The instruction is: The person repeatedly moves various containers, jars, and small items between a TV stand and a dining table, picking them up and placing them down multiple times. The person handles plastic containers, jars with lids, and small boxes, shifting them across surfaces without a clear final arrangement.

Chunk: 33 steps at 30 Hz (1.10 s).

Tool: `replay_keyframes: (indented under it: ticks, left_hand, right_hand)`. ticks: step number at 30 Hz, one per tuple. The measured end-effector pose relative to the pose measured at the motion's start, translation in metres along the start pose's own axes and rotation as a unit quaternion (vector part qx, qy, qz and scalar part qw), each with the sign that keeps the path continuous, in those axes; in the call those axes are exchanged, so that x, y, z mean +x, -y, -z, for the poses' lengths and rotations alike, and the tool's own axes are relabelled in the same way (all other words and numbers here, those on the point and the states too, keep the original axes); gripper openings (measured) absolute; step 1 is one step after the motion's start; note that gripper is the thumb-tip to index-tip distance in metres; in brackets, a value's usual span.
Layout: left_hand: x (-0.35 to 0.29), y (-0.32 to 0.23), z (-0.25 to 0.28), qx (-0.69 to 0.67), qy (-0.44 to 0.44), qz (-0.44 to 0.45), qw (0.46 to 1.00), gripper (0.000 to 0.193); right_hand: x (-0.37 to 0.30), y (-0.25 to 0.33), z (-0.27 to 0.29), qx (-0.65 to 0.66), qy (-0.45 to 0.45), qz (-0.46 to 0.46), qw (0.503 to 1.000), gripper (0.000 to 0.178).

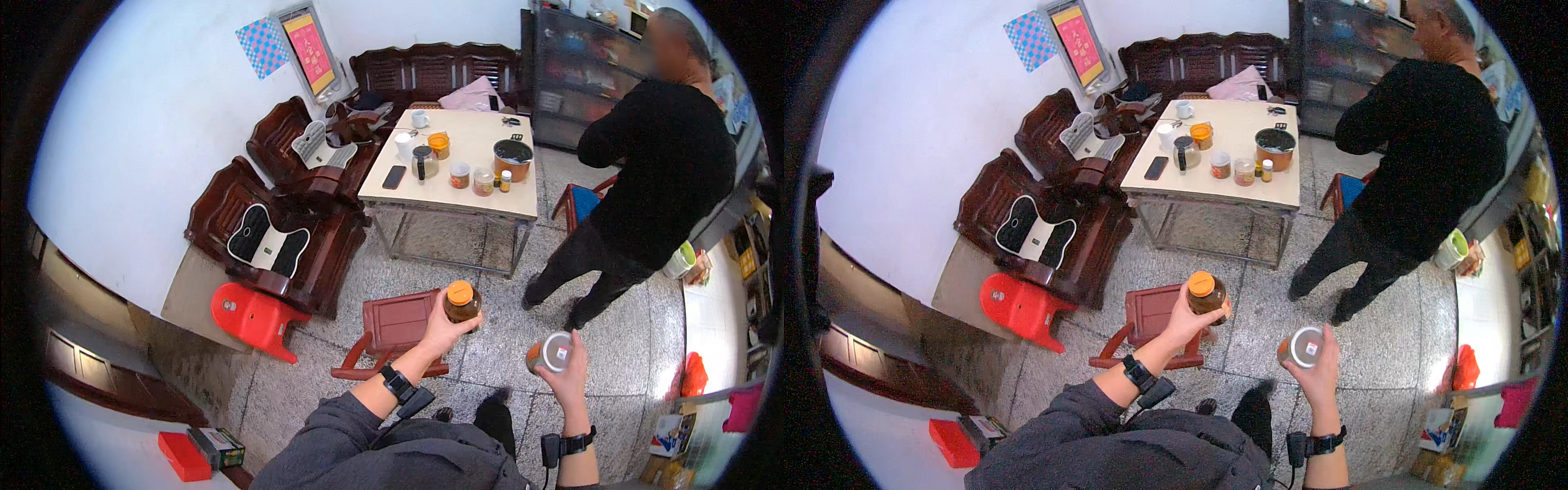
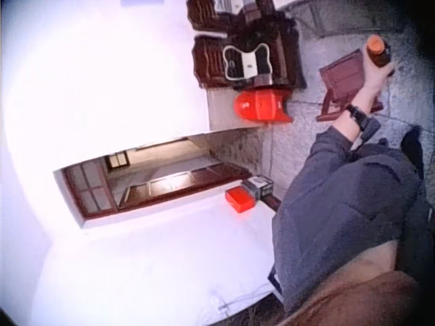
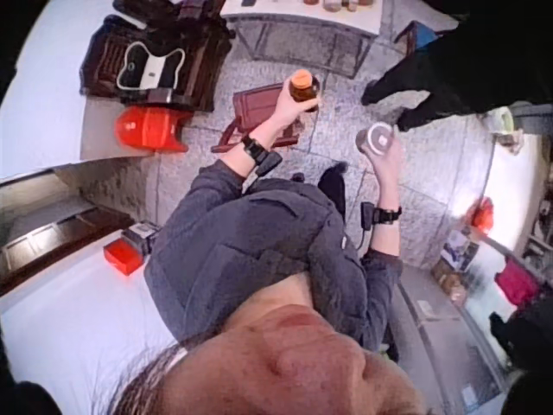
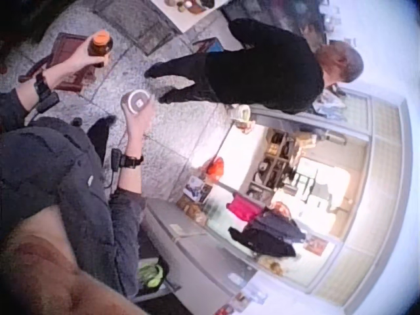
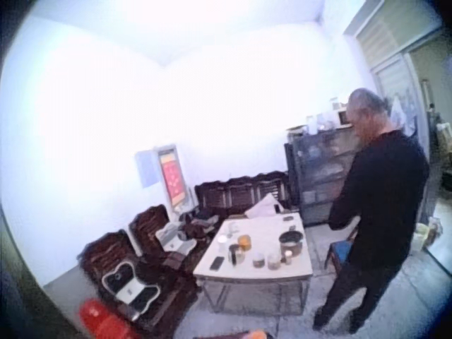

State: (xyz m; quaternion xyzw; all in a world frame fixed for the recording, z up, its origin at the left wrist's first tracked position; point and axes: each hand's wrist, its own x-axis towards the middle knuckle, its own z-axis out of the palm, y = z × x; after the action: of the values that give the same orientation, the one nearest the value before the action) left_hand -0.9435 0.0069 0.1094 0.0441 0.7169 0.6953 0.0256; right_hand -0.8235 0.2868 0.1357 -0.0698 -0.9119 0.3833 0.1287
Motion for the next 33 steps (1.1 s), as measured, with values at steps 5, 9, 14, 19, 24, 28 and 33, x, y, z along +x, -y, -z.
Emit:
replay_keyframes:
  ticks: [5,9,14,19,24,28,33]
  left_hand:
    - [0.068,0.019,-0.020,-0.019,-0.076,0.015,0.997,0.081]
    - [0.113,0.022,-0.034,-0.062,-0.114,0.023,0.991,0.082]
    - [0.151,0.037,-0.047,-0.057,-0.187,0.020,0.980,0.078]
    - [0.199,0.059,-0.041,0.012,-0.233,0.034,0.972,0.085]
    - [0.268,0.085,-0.023,0.000,-0.233,0.023,0.972,0.086]
    - [0.341,0.104,0.005,0.074,-0.236,0.035,0.968,0.087]
    - [0.440,0.135,0.048,0.076,-0.214,0.033,0.973,0.086]
  right_hand:
    - [0.110,-0.025,-0.013,0.038,0.059,0.041,0.997,0.106]
    - [0.180,-0.040,-0.016,0.036,0.091,0.068,0.993,0.109]
    - [0.257,-0.061,-0.043,0.033,0.126,0.078,0.988,0.106]
    - [0.311,-0.066,-0.073,0.060,0.160,0.072,0.983,0.103]
    - [0.365,-0.070,-0.114,0.054,0.162,0.044,0.984,0.105]
    - [0.423,-0.077,-0.162,0.036,0.125,0.048,0.990,0.105]
    - [0.498,-0.078,-0.241,0.044,0.073,-0.035,0.996,0.104]
